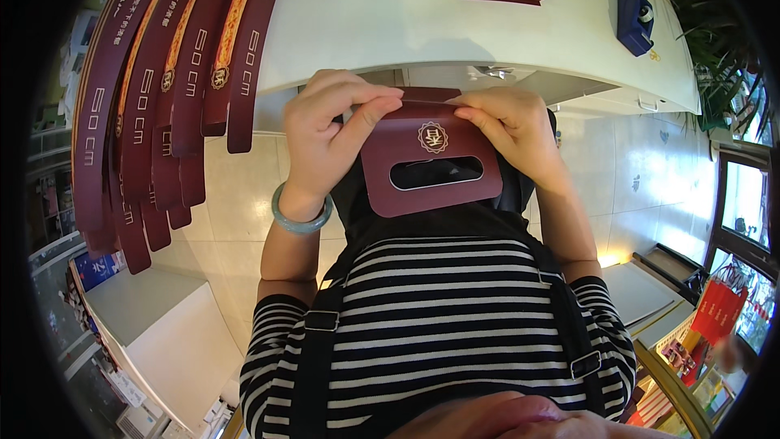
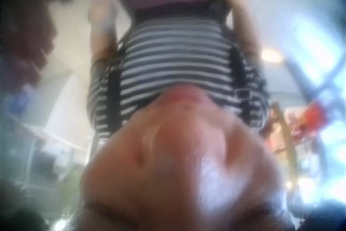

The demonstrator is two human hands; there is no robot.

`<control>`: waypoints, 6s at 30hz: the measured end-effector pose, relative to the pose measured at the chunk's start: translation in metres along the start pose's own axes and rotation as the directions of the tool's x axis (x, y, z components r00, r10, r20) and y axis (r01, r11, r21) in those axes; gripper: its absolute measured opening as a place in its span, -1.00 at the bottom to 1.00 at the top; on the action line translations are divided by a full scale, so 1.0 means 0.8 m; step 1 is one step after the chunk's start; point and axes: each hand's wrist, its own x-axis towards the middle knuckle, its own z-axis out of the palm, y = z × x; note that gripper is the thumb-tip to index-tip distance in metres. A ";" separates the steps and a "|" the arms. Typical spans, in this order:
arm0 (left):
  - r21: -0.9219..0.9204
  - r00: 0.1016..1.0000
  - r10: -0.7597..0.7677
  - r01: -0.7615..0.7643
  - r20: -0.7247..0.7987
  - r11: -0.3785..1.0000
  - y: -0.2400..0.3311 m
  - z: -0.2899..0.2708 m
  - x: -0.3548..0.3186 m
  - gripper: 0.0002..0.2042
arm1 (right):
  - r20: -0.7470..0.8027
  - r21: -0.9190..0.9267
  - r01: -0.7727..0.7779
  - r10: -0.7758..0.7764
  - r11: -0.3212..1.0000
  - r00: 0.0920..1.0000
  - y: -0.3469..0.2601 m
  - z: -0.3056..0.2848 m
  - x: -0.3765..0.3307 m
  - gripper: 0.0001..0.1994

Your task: The person folds flat maroon cardboard pieces into rectangular boxes, tucks flaps, and stacks the finished boxes on a white counter. The person repeats this process for multiple units, handling each piece by hand.

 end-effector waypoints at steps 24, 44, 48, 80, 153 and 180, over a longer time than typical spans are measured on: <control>-0.679 0.905 -0.422 0.344 0.057 0.648 -0.034 0.035 -0.045 -0.77 | -0.223 0.622 -0.144 0.351 0.770 0.910 0.012 -0.008 -0.024 -0.85; -0.721 0.845 -0.503 0.461 0.180 0.517 -0.023 0.063 -0.035 -0.67 | -0.114 0.550 -0.266 0.386 0.792 0.915 -0.017 0.035 -0.014 -0.82; -0.802 0.772 -0.628 0.433 0.095 0.412 -0.021 0.067 -0.032 -0.72 | -0.193 0.662 -0.100 0.298 0.743 0.935 -0.006 0.043 -0.022 -0.56; -0.449 0.987 -0.161 0.153 0.019 0.881 0.019 0.048 -0.019 -0.83 | -0.105 0.582 -0.142 0.246 0.801 0.964 -0.023 0.004 -0.020 -0.83; -0.810 0.856 -0.474 0.123 -0.205 0.573 -0.031 0.106 -0.019 -0.74 | 0.016 0.926 -0.209 0.521 0.313 0.854 0.026 0.087 -0.054 -0.57; -0.658 0.840 -0.502 0.499 0.207 0.564 -0.088 0.016 -0.042 -0.78 | -0.161 0.499 0.006 0.085 0.867 0.983 0.056 0.016 -0.002 -0.80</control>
